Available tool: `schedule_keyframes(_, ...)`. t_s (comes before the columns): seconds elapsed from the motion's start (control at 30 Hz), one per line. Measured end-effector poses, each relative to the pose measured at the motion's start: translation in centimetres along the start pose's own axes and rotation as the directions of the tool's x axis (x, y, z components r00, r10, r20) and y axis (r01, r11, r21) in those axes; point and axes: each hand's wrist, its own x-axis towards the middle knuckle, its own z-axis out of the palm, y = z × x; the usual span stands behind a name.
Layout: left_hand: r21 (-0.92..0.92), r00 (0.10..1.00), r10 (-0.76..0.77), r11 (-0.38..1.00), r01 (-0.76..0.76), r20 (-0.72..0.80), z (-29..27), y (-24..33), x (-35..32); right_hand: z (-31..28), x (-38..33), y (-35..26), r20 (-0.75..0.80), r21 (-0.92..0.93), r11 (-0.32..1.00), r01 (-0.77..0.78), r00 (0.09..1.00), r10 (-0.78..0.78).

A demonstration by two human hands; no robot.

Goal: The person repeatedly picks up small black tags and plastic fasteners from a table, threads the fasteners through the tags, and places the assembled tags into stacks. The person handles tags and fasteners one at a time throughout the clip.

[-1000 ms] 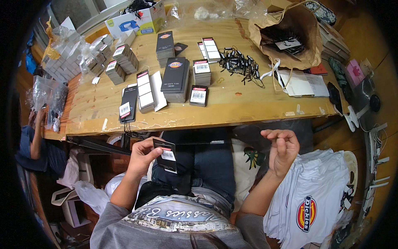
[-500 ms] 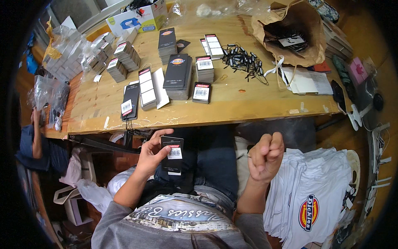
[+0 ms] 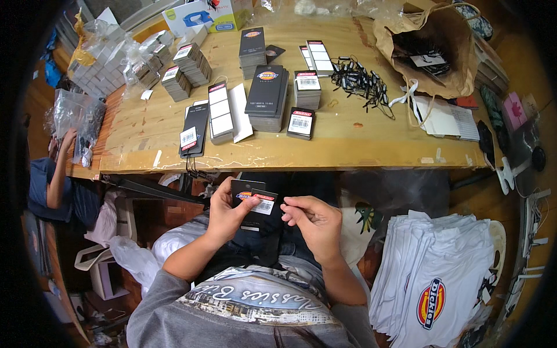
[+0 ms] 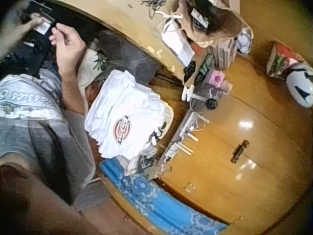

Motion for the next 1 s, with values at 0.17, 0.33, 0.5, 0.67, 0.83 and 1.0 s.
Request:
schedule_keyframes(0.17, 0.292, 0.988, 0.145, 0.948, -0.125, -0.048, 0.5, 1.1, -0.4, 0.5, 0.3, 0.8, 0.053, -0.058, 0.997, 0.052, 0.997, -0.049)
schedule_keyframes(0.33, 0.454, 0.958, 0.286, 0.853, -0.257, 0.004, 0.4, 0.8, -0.4, 1.0, 0.5, 0.7, 0.023, -0.139, 0.989, 0.039, 0.999, -0.036)
schedule_keyframes(0.5, 0.486, 0.92, 0.388, 0.793, -0.368, 0.063, 0.7, 1.1, -0.5, 1.1, 0.4, 1.2, 0.017, -0.183, 0.98, 0.072, 0.997, -0.07)
schedule_keyframes(0.67, 0.514, 0.892, 0.439, 0.743, -0.429, 0.109, 0.7, 1.0, -0.6, 1.0, 0.5, 1.2, 0.035, -0.185, 0.978, 0.093, 0.995, -0.088)
schedule_keyframes(0.83, 0.54, 0.857, 0.493, 0.685, -0.488, 0.15, 0.7, 1.0, -0.7, 1.4, 0.3, 1.0, 0.025, -0.105, 0.993, 0.049, 0.999, -0.047)
schedule_keyframes(1.0, 0.572, 0.805, 0.556, 0.599, -0.56, 0.206, 0.6, 1.3, -0.7, 1.5, 0.1, 1.0, 0.019, -0.073, 0.997, -0.005, 1.0, 0.007)
